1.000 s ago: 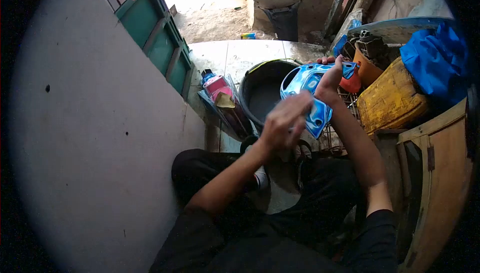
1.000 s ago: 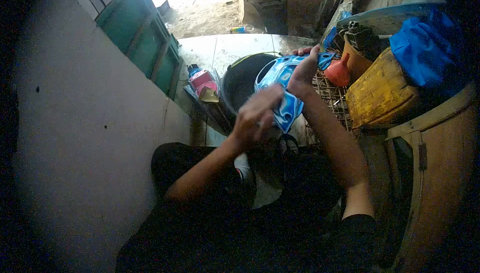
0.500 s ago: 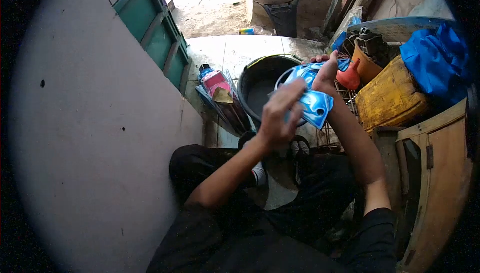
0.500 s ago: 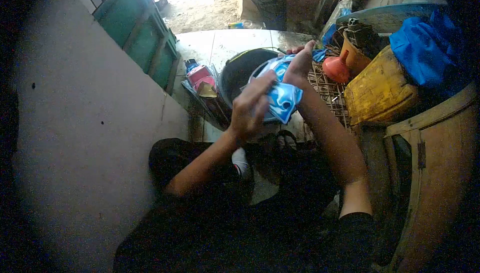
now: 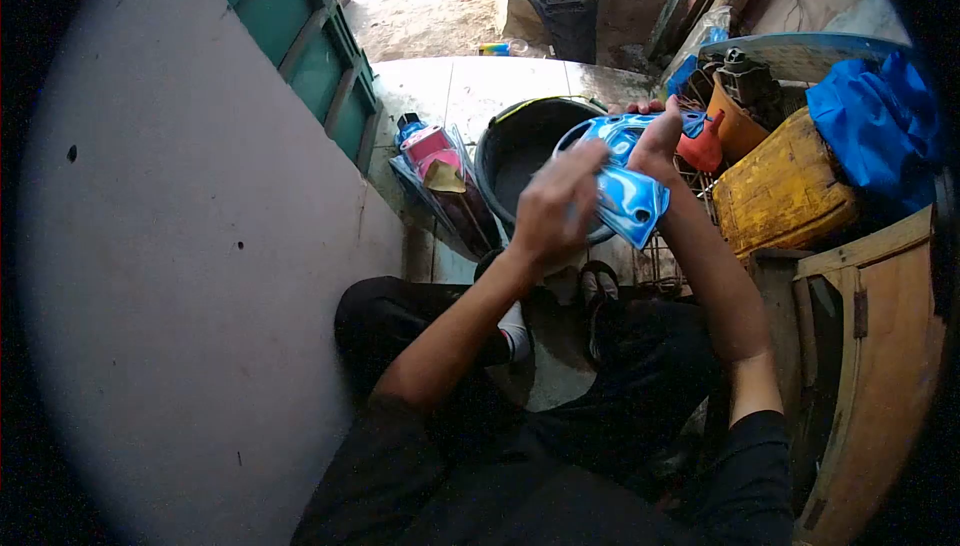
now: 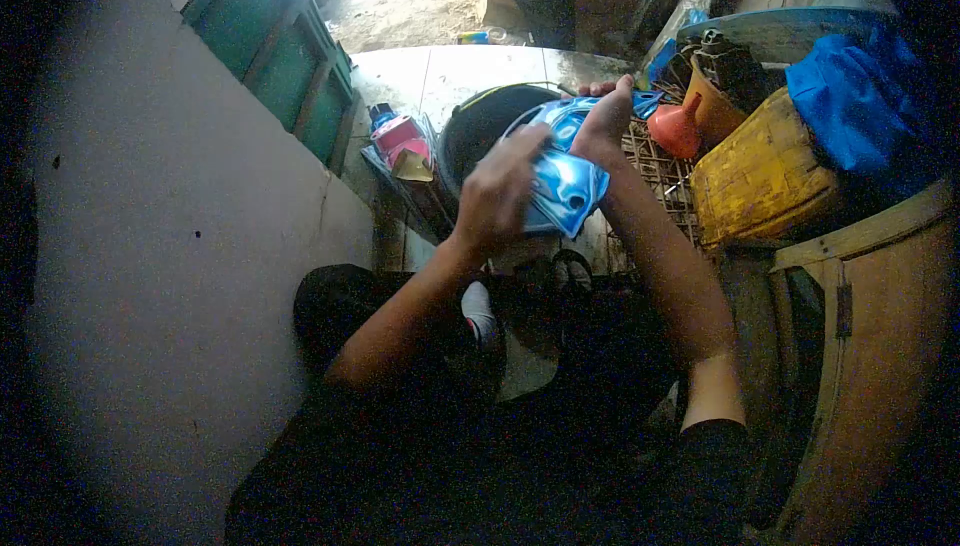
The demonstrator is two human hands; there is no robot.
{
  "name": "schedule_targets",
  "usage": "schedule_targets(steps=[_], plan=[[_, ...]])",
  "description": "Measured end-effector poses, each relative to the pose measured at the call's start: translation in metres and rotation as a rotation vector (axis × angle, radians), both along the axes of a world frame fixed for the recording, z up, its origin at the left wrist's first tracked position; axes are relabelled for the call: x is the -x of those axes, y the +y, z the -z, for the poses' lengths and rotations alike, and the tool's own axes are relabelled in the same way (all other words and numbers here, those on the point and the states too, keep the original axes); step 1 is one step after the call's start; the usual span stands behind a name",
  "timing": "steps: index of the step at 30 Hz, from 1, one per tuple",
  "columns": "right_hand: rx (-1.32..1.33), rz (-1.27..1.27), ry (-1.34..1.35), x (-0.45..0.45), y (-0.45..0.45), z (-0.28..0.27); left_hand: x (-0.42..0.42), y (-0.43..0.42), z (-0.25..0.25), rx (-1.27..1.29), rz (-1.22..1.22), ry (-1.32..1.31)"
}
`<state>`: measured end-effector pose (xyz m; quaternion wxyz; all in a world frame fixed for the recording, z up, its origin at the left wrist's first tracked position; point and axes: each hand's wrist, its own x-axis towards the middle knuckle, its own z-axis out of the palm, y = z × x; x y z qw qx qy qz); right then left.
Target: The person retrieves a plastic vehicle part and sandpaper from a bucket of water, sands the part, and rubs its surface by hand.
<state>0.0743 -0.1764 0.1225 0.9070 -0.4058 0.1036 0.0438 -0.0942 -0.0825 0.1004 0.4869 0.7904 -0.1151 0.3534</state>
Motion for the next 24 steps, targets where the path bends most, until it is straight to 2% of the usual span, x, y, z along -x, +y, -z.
schedule_targets(steps=[1,3,5,7,8,10,11,13,15,17,19,20,21,23,24], plan=[[0.000,-0.002,-0.001,0.004,0.001,-0.002,-0.010,0.003,0.005,0.060,-0.113,0.058],[0.032,0.002,0.049,0.006,0.002,-0.007,-0.004,-0.001,0.002,0.035,-0.010,0.020],[0.033,-0.007,0.022,0.002,0.002,-0.005,0.018,-0.016,-0.025,-0.143,0.155,-0.184],[-0.062,0.017,-0.066,0.005,0.009,-0.005,0.022,-0.017,-0.025,-0.213,0.226,-0.179],[0.015,0.059,-0.124,0.001,0.009,0.001,0.013,-0.012,-0.007,-0.161,0.098,-0.083],[0.078,0.044,-0.067,0.001,0.008,0.007,0.000,-0.003,0.005,0.015,-0.103,0.172],[0.135,0.036,-0.019,-0.001,0.007,0.007,-0.012,0.004,0.023,0.039,-0.102,0.127],[0.080,0.055,-0.017,0.005,0.011,-0.005,0.009,-0.007,-0.005,-0.028,0.022,0.017],[-0.045,0.058,-0.060,0.001,0.012,-0.004,0.027,-0.018,-0.024,-0.224,0.240,-0.137],[-0.076,0.036,-0.100,0.004,0.012,-0.005,0.021,-0.013,-0.011,-0.286,0.234,-0.140],[0.046,0.112,-0.167,-0.007,0.010,0.005,0.002,-0.006,0.009,-0.015,0.017,-0.027],[0.131,0.133,-0.113,-0.008,0.008,0.008,-0.014,-0.002,0.023,0.127,-0.078,0.007],[0.128,0.136,-0.116,-0.006,0.007,0.004,-0.011,-0.003,0.018,0.125,-0.074,0.004],[0.053,0.072,-0.029,0.002,0.006,-0.007,0.009,-0.010,-0.003,-0.002,0.055,-0.076],[0.029,0.119,-0.036,0.005,0.009,-0.009,0.019,-0.017,-0.011,-0.136,0.142,-0.163]])
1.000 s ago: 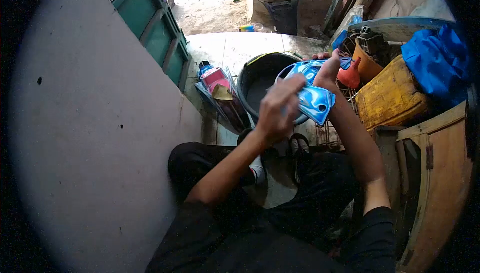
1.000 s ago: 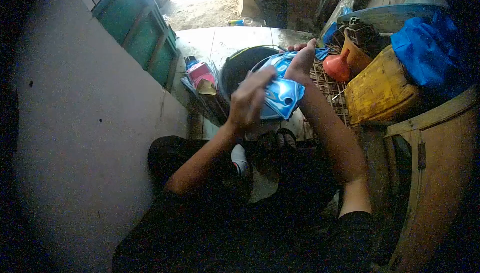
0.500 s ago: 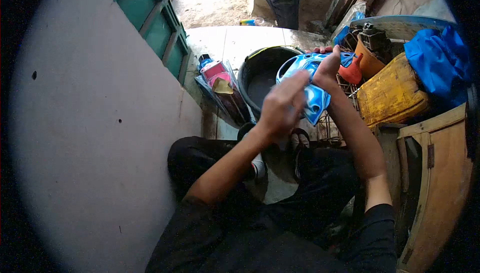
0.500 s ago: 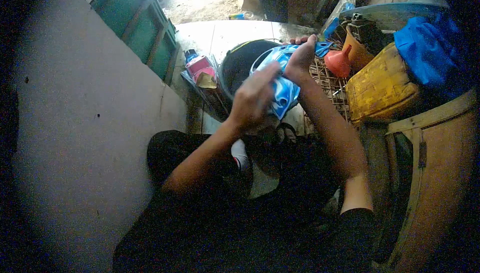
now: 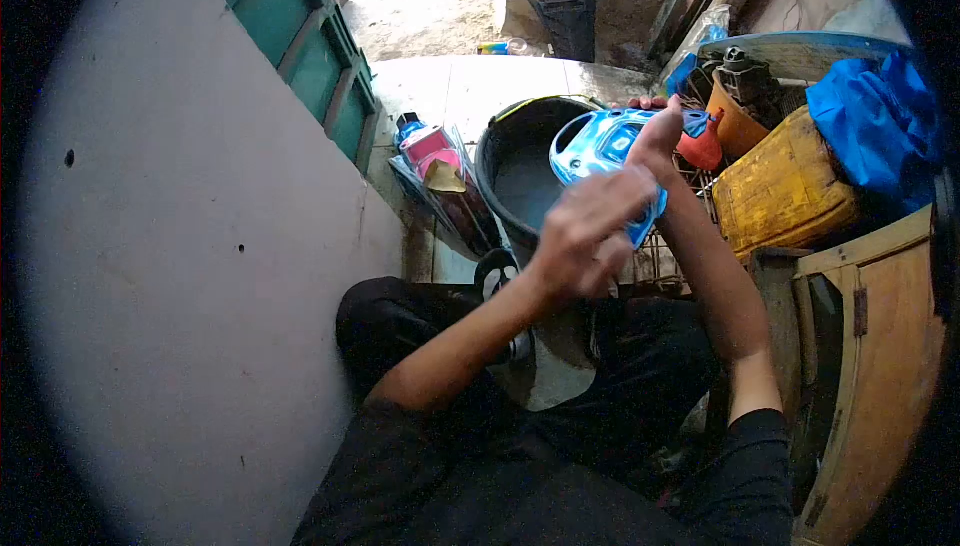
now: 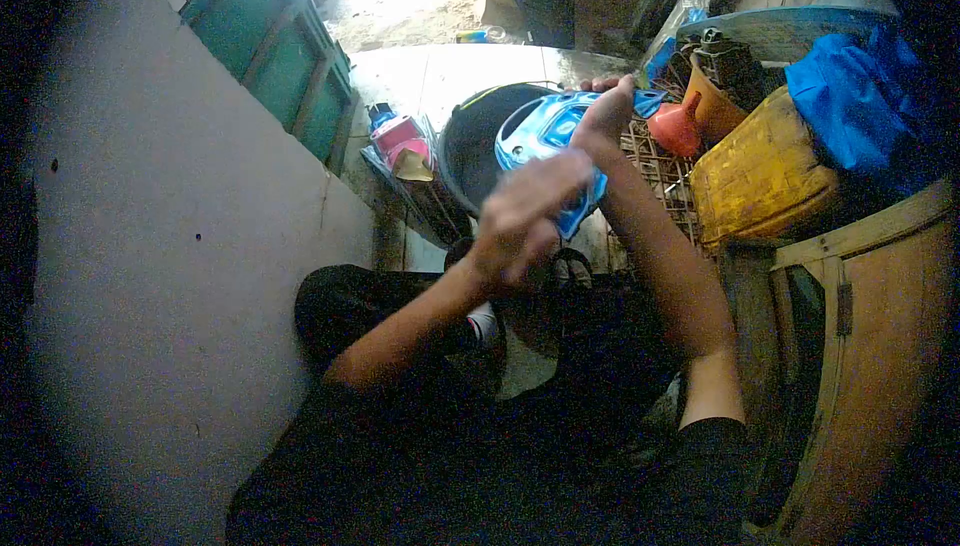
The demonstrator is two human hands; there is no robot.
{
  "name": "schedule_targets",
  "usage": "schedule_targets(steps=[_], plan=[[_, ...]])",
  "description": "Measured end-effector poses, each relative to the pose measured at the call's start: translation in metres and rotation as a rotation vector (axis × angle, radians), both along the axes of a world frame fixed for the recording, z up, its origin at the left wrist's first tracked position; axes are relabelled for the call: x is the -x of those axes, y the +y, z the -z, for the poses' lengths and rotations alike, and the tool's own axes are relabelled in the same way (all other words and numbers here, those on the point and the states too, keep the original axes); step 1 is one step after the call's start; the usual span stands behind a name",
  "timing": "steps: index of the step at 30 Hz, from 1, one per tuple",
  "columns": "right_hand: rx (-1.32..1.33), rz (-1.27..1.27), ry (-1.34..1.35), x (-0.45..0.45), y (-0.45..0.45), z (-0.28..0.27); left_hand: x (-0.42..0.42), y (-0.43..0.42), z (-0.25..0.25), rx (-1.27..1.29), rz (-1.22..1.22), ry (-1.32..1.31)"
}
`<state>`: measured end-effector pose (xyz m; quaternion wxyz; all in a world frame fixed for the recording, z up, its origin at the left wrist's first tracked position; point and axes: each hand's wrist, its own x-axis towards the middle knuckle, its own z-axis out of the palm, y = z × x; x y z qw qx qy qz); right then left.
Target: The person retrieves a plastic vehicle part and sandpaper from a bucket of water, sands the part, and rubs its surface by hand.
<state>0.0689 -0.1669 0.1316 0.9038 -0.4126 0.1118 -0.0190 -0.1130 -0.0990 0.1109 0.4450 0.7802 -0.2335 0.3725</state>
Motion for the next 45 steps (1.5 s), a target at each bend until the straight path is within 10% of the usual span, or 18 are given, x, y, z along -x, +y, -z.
schedule_targets(steps=[6,13,17,23,26,31,36,43,45], plan=[[0.067,0.027,-0.075,-0.011,-0.001,0.008,-0.027,0.013,0.013,0.259,-0.248,0.235],[-0.071,-0.006,-0.053,-0.004,-0.001,-0.001,0.001,-0.002,0.005,-0.016,-0.058,-0.059],[0.103,0.075,-0.001,-0.003,-0.003,-0.003,-0.028,0.011,0.018,0.149,-0.345,0.289],[0.015,0.037,-0.130,-0.014,-0.003,0.010,-0.014,0.004,0.023,0.062,-0.005,-0.074],[0.061,0.019,0.019,0.009,0.002,-0.013,-0.029,0.014,0.013,0.599,-0.190,0.608],[0.091,0.056,-0.026,-0.012,-0.004,0.000,0.004,-0.002,-0.001,0.027,0.019,-0.024],[0.277,0.052,0.079,-0.007,-0.003,-0.003,-0.032,0.013,0.026,0.339,-0.270,0.247],[0.102,0.034,-0.076,-0.010,-0.002,0.000,-0.007,0.000,0.015,0.055,0.008,-0.080],[0.143,0.017,-0.091,-0.001,-0.001,-0.004,-0.023,0.006,0.025,0.312,-0.225,0.219]])
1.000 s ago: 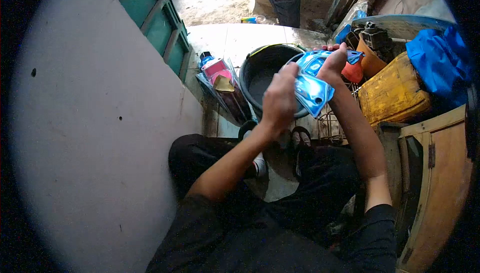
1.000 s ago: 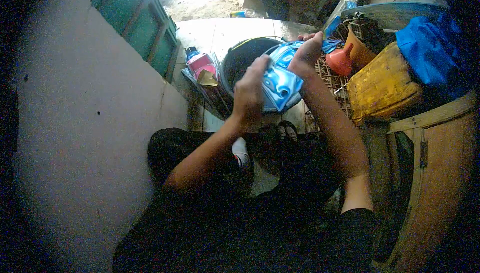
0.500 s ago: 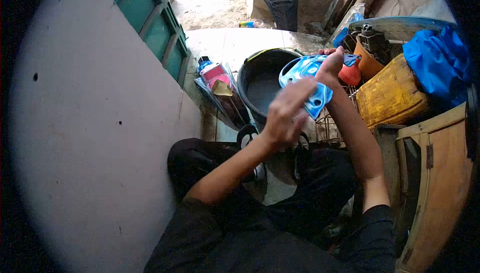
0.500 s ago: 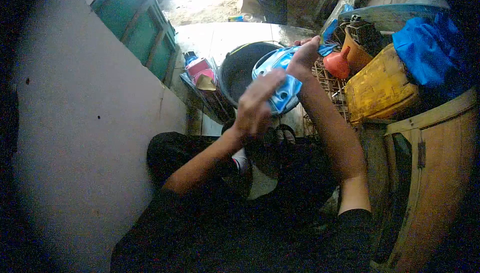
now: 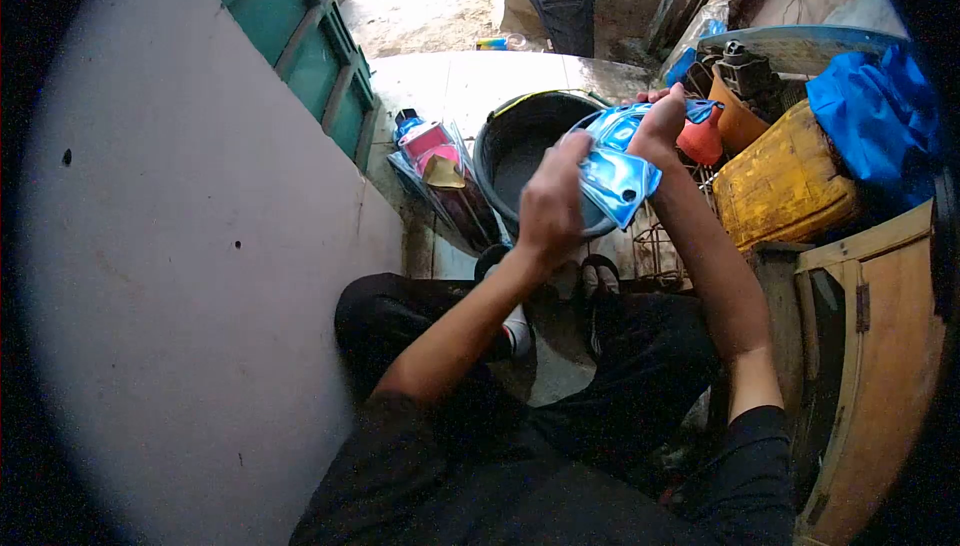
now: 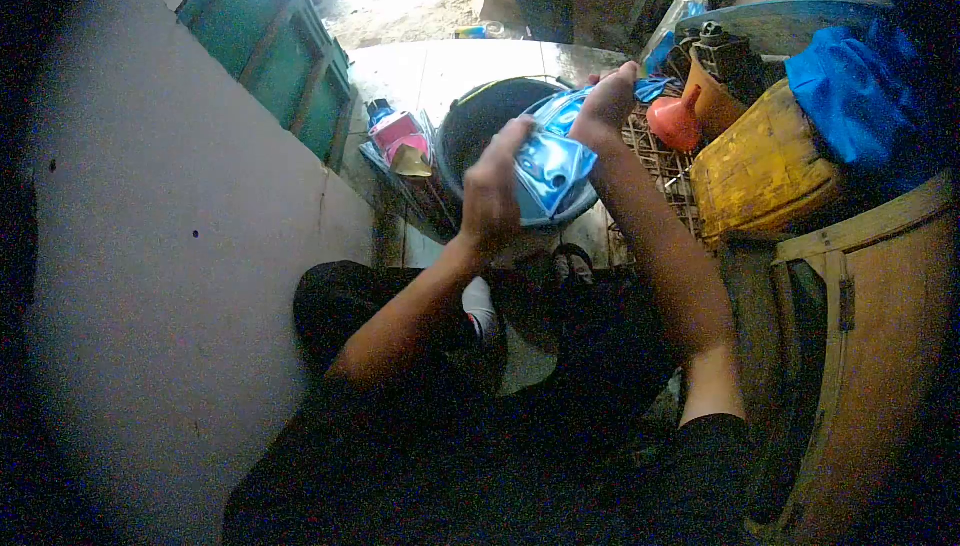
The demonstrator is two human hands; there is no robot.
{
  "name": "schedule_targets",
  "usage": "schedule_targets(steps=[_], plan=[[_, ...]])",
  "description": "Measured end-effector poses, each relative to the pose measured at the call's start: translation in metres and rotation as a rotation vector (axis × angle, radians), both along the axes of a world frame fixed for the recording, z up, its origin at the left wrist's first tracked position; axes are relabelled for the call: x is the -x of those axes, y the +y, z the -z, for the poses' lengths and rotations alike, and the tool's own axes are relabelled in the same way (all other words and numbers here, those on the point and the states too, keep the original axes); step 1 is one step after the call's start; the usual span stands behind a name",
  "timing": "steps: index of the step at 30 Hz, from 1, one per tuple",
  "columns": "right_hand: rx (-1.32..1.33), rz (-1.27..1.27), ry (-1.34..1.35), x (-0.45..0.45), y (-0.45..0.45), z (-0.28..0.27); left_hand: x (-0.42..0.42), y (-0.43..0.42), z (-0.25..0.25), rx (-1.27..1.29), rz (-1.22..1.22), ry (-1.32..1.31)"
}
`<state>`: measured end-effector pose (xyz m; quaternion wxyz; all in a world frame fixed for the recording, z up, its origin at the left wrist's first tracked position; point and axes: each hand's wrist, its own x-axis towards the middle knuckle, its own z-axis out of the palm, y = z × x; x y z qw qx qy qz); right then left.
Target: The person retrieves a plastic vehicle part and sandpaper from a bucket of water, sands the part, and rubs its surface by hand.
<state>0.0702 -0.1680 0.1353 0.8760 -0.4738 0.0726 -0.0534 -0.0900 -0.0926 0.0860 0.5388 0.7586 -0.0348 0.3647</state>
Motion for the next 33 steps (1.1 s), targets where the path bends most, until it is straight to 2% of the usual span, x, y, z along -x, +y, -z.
schedule_targets(steps=[1,2,4,5,6,8,10,11,12,14,16,18,21,22,24,25,28,31,33], plan=[[0.030,0.012,0.081,0.004,0.002,-0.002,-0.005,0.006,0.002,0.124,-0.006,0.146],[0.060,0.024,0.157,0.005,0.003,-0.007,-0.005,0.003,0.005,0.125,-0.005,0.140],[0.082,0.026,0.163,-0.005,0.001,-0.001,0.006,-0.007,-0.005,-0.170,0.012,-0.228],[0.014,0.006,0.138,-0.008,0.000,0.001,0.016,-0.012,-0.014,-0.273,0.086,-0.342],[-0.054,-0.012,0.114,-0.010,0.000,0.004,0.024,-0.016,-0.023,-0.290,0.138,-0.350],[-0.046,0.012,0.077,-0.020,0.004,0.017,0.011,-0.003,-0.004,-0.257,0.138,-0.347],[0.106,0.046,0.146,-0.009,0.009,0.010,-0.008,0.005,0.012,0.087,-0.032,0.049],[0.148,0.057,0.154,0.004,0.012,-0.002,-0.012,0.010,0.015,0.195,-0.028,0.154],[0.147,0.058,0.147,0.003,0.013,-0.005,-0.010,0.007,0.010,0.194,-0.028,0.147],[0.053,0.048,0.228,0.001,0.014,-0.007,0.005,-0.005,-0.003,-0.143,-0.084,-0.171],[0.022,0.037,0.145,-0.004,0.010,-0.002,0.016,-0.012,-0.008,-0.261,0.057,-0.303],[-0.017,-0.009,0.130,-0.009,0.008,0.001,0.008,0.002,-0.002,-0.273,0.111,-0.309],[0.062,0.030,0.114,0.000,0.013,0.003,-0.011,0.009,0.001,0.119,-0.010,0.103],[0.074,-0.018,0.149,0.004,0.010,-0.003,-0.007,0.006,-0.004,0.120,-0.010,0.098],[0.086,-0.067,0.182,0.002,0.005,-0.006,0.009,-0.003,-0.014,-0.125,0.032,-0.143],[0.057,-0.042,0.107,-0.001,0.004,-0.002,0.013,-0.006,-0.018,-0.249,0.095,-0.261],[-0.058,-0.043,0.032,0.005,0.004,0.001,0.014,-0.003,-0.012,-0.299,0.186,-0.289],[0.219,0.021,0.168,-0.001,0.007,0.002,-0.006,0.005,0.001,0.115,0.062,0.125],[0.187,0.006,0.201,0.000,0.005,-0.005,-0.004,0.001,0.000,0.030,0.057,0.041]])
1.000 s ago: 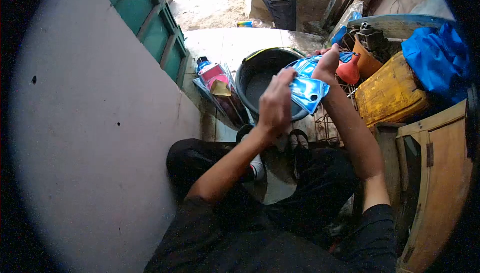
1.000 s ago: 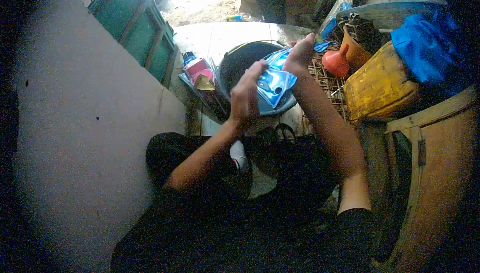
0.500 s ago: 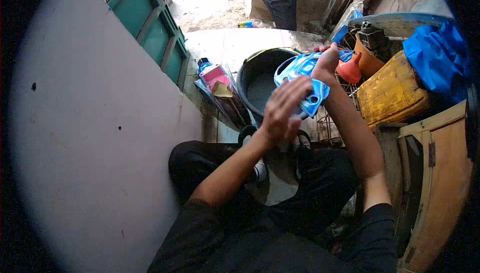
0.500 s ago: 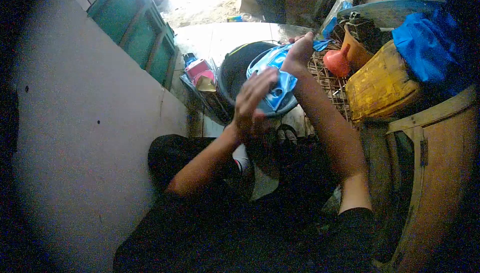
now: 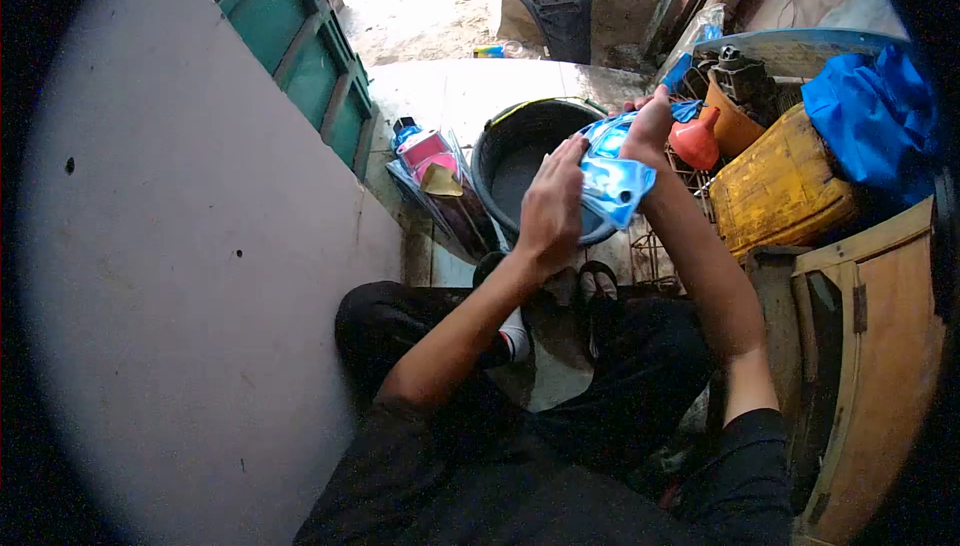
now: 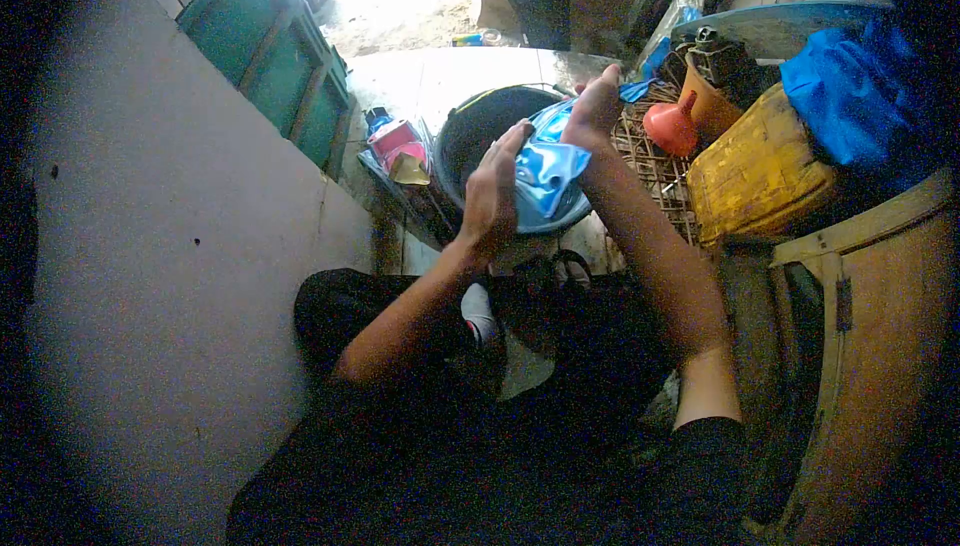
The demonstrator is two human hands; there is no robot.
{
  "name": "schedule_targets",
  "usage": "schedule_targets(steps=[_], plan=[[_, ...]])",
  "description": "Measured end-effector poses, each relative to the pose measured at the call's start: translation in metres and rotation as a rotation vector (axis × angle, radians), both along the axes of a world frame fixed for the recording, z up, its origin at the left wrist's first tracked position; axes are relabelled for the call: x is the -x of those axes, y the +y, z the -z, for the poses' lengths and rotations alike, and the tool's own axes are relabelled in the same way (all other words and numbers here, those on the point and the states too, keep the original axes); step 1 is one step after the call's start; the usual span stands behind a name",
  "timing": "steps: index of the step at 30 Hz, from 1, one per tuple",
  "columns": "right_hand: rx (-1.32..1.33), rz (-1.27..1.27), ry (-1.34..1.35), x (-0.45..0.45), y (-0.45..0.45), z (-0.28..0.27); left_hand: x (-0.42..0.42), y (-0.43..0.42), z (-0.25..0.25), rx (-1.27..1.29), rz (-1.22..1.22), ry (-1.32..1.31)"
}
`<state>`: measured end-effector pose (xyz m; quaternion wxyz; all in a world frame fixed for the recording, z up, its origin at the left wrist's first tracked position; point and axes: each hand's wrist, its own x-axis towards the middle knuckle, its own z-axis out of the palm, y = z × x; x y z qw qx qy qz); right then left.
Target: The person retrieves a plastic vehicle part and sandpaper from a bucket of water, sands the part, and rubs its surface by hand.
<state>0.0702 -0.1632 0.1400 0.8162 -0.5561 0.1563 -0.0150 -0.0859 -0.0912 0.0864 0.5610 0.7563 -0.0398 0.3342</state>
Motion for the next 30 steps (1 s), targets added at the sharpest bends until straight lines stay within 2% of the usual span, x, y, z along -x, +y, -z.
schedule_targets(steps=[2,3,5,6,8,11,12,13,15,17,18,19,20,22,24,27,28,30], plan=[[-0.055,0.000,-0.016,-0.013,-0.003,0.011,0.011,-0.002,-0.010,-0.194,0.024,-0.114],[-0.056,0.000,-0.013,-0.018,-0.004,0.016,0.018,-0.003,-0.020,-0.223,0.153,-0.221],[-0.187,-0.029,-0.135,-0.024,-0.007,0.029,0.021,-0.009,-0.022,-0.250,0.158,-0.202],[-0.161,-0.029,-0.091,-0.018,-0.008,0.025,0.016,-0.007,-0.016,-0.249,0.157,-0.198],[-0.117,-0.018,-0.042,-0.008,-0.006,0.019,0.001,-0.002,-0.002,-0.046,0.092,0.012],[-0.087,-0.010,-0.028,-0.006,-0.005,0.013,0.006,-0.005,-0.009,-0.054,0.040,0.072],[-0.097,-0.057,-0.092,-0.013,-0.008,0.019,0.014,-0.010,-0.014,-0.064,0.074,-0.060],[-0.108,-0.102,-0.151,-0.016,-0.009,0.023,0.019,-0.012,-0.022,-0.065,0.077,-0.056],[-0.242,-0.063,-0.098,-0.010,-0.003,0.016,0.030,-0.013,-0.034,-0.234,0.150,-0.191],[-0.106,-0.039,-0.174,-0.030,-0.006,0.038,0.020,-0.004,-0.020,-0.128,0.193,-0.114],[-0.161,-0.049,-0.113,-0.018,-0.004,0.027,0.011,-0.002,-0.016,-0.069,0.125,-0.014],[-0.018,-0.043,-0.095,-0.023,-0.006,0.031,0.005,-0.001,-0.011,-0.014,0.058,0.081],[-0.042,-0.033,-0.092,-0.020,-0.004,0.026,0.003,0.001,-0.006,0.035,0.084,0.124],[-0.067,-0.023,-0.097,-0.021,-0.005,0.022,0.009,-0.003,-0.014,-0.042,0.090,0.020],[-0.247,-0.087,-0.124,-0.019,-0.005,0.020,0.024,-0.005,-0.027,-0.226,0.163,-0.169],[-0.182,-0.061,-0.098,-0.019,-0.007,0.017,0.015,0.002,-0.021,-0.120,0.204,-0.141],[-0.177,-0.063,-0.097,-0.018,-0.008,0.020,0.008,0.002,-0.017,-0.075,0.121,-0.056],[-0.099,-0.052,-0.132,-0.019,-0.006,0.020,0.007,-0.002,-0.016,-0.072,0.082,-0.053]])
